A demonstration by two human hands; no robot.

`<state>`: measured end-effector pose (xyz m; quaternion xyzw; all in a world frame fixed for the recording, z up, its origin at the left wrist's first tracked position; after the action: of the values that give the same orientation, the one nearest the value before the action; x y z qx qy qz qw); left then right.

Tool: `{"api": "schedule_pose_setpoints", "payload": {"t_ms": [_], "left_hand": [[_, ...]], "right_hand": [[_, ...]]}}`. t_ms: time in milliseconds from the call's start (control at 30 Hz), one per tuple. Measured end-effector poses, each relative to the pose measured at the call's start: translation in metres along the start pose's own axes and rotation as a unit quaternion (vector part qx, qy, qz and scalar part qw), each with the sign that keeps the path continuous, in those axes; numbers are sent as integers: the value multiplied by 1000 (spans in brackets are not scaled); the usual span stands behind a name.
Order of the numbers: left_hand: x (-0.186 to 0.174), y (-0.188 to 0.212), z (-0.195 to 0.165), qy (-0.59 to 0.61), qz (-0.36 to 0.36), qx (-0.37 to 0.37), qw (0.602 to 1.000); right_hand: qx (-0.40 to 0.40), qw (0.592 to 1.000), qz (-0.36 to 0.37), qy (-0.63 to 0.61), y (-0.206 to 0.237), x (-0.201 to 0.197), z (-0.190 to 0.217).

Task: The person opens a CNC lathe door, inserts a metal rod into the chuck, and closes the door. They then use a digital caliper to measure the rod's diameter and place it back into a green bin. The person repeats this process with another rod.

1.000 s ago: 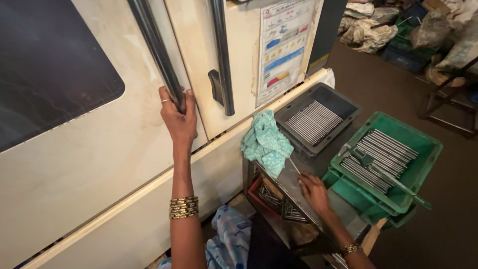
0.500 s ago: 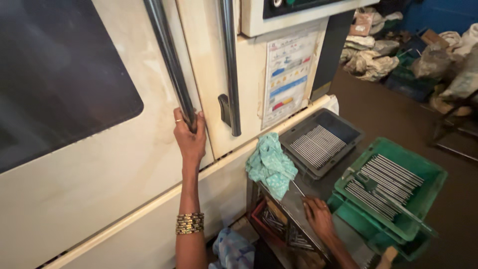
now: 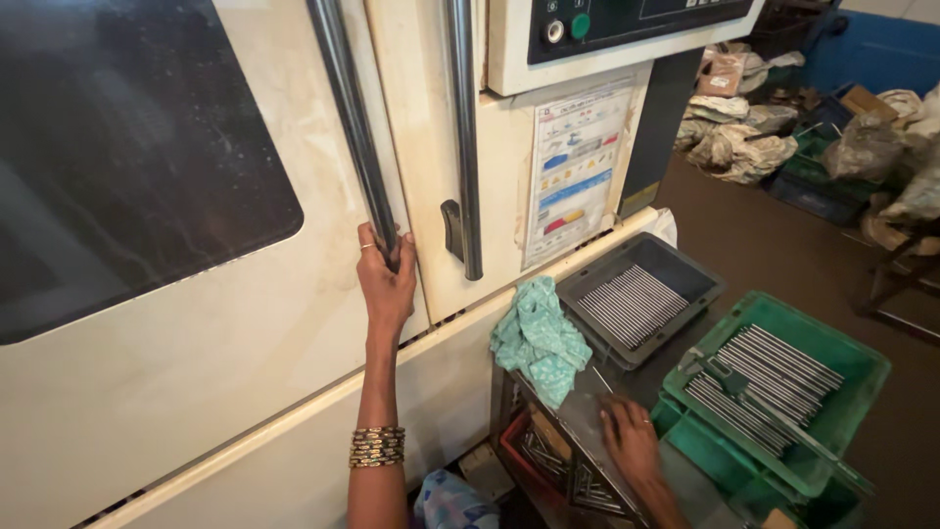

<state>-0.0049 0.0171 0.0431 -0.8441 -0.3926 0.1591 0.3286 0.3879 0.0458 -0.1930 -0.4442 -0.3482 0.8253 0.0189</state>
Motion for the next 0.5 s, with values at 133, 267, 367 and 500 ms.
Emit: {"api": "schedule_pose_setpoints", "payload": {"t_ms": [133, 267, 367, 500], "left_hand": [[-1, 0, -3, -3, 6, 8, 1000], [-1, 1, -4, -9, 7, 0, 1000], [-1, 0, -5, -7, 4, 4, 1000], [-1, 1, -5, 3, 5, -7, 1000]], "right_hand": [[96, 988, 96, 74, -7, 11, -4], [73, 994, 52, 67, -9, 13, -4], [85, 991, 54, 90, -9, 14, -4], [123, 985, 85, 90, -10, 15, -7]]}}
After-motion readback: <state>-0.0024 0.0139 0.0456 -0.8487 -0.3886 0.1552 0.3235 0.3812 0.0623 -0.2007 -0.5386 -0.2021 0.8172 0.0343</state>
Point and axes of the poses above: each hand's wrist, its own y-axis away from the middle knuckle, its own x-axis out of the palm, z = x × y, the point moved 3 cm from there along -y, towards the middle knuckle
